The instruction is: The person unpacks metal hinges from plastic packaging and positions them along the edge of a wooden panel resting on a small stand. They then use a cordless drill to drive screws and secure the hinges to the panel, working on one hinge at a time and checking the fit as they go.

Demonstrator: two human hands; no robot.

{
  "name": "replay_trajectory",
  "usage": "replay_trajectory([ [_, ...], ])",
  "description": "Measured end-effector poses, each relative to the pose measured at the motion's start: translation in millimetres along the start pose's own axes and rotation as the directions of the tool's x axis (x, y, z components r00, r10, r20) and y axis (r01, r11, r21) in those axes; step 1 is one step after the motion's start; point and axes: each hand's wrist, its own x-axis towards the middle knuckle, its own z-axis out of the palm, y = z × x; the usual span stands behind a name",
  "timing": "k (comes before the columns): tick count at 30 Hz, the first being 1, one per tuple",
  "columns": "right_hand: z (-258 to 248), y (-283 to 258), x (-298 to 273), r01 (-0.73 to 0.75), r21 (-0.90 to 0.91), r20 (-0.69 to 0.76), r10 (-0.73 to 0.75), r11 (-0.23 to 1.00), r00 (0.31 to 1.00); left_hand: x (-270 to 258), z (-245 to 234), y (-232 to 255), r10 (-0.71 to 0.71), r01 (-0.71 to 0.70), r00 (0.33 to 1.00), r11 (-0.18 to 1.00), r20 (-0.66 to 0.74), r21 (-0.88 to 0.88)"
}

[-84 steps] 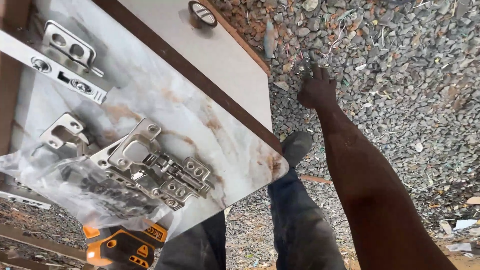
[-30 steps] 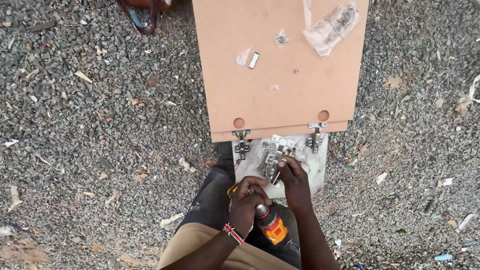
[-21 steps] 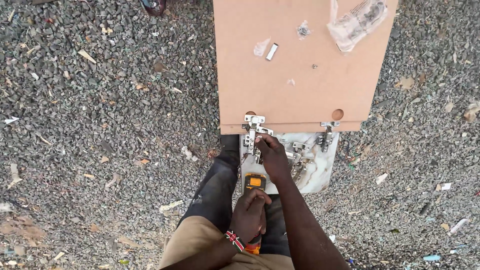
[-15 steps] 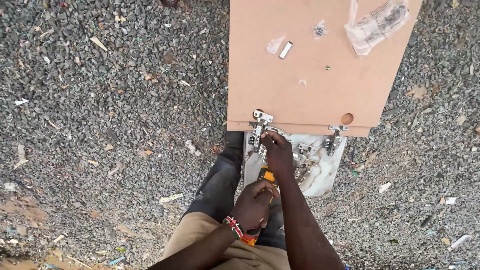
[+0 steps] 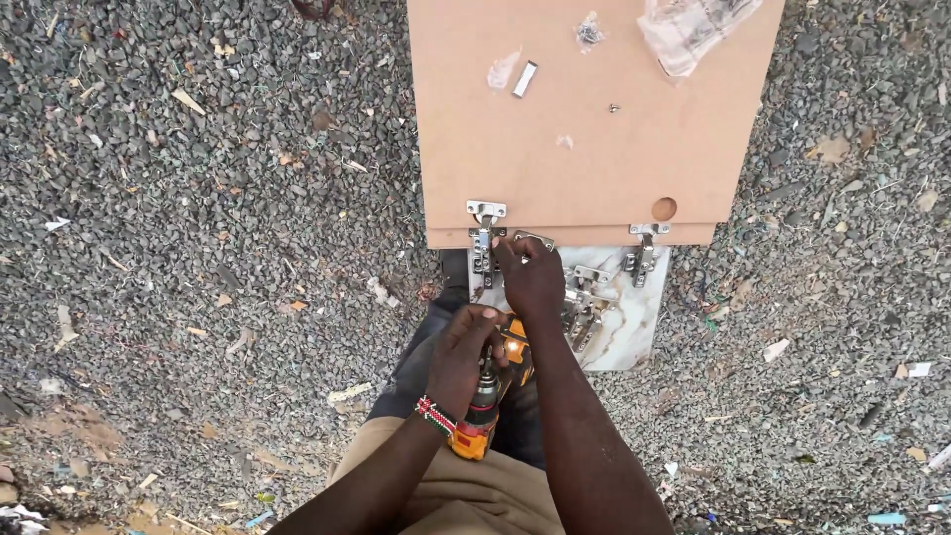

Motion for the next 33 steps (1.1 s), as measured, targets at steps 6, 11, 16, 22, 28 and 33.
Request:
replay_trajectory([
  [6,-3,0,-3,-0.007,-0.092,-0.047,0.003,0.996,0.999,30,-32,-3,-0.062,0.029,0.980,0.985,-0.190,-0.170],
  [11,-7,2,-21,0.160,0.022,-0.100,-0.157,0.987,0.983,28,-44,-3,-0.135,0.086,0.940,0.983,-0.314,-0.164],
  [16,-52,4,-37,0.277,0.230,0.008,-0.287,0.933,0.958,10,-15,-4,-0.061,0.070,0.944,0.997,-0.326,0.015],
  [22,-123,54,16,0.289,0.448,-0.330,-0.144,0.846,0.933,-36,25,-12,0.226,-0.216,0.974,0.948,-0.014,0.232],
  [28,-149,74,66,0.445,0.011,-0.397,-0.405,0.895,0.824,-58,27,-13,0.288,-0.539,0.811,0.707,0.510,0.458],
  [33,-139,79,66,0.425,0.030,-0.472,-0.362,0.905,0.804,-52,25,-40,0.186,-0.442,0.865,0.722,0.466,0.532],
])
